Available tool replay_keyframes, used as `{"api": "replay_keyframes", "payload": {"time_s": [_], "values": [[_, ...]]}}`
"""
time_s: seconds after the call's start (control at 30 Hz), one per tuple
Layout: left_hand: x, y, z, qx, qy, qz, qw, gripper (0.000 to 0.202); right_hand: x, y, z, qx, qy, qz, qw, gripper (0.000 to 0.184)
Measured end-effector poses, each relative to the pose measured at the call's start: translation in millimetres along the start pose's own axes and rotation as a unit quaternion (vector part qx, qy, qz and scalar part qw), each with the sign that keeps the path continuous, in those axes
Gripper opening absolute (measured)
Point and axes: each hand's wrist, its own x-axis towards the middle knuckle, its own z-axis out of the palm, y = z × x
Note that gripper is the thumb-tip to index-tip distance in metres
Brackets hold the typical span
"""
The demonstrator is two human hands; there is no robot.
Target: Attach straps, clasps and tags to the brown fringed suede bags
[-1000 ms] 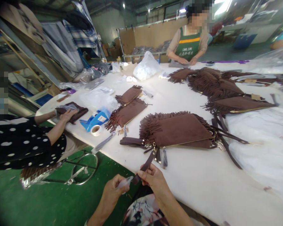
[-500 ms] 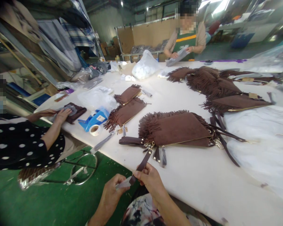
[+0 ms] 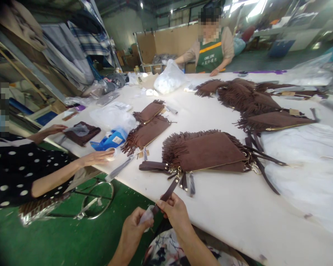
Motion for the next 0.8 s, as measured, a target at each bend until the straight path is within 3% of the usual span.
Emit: {"api": "replay_keyframes", "payload": {"time_s": [0.23, 0.5, 0.6, 0.7, 0.8], "values": [[-5.5, 7.5, 8.0, 0.067, -0.005, 0.037, 0.997, 0.021, -2.6, -3.3, -0.2, 0.057, -0.024, 0.021, 0.998, 0.040], [-9.8, 11.6, 3.8, 0.207, 0.000, 0.098, 0.973, 0.023, -3.2, 0.9, 0.7, 0.057, 0.014, 0.029, 0.998, 0.041], [-8.8, 9.2, 6.0, 0.291, 0.017, 0.155, 0.944, 0.025, -5.7, 1.8, 2.3, 0.058, 0.019, 0.037, 0.997, 0.039], [-8.6, 6.0, 9.8, 0.382, 0.045, 0.221, 0.896, 0.023, -8.7, 0.5, 1.9, 0.057, 0.025, 0.048, 0.997, 0.036], [-9.6, 5.0, 11.5, 0.417, 0.075, 0.263, 0.867, 0.018, -10.8, -2.1, -0.5, 0.045, 0.017, 0.069, 0.996, 0.036]]}}
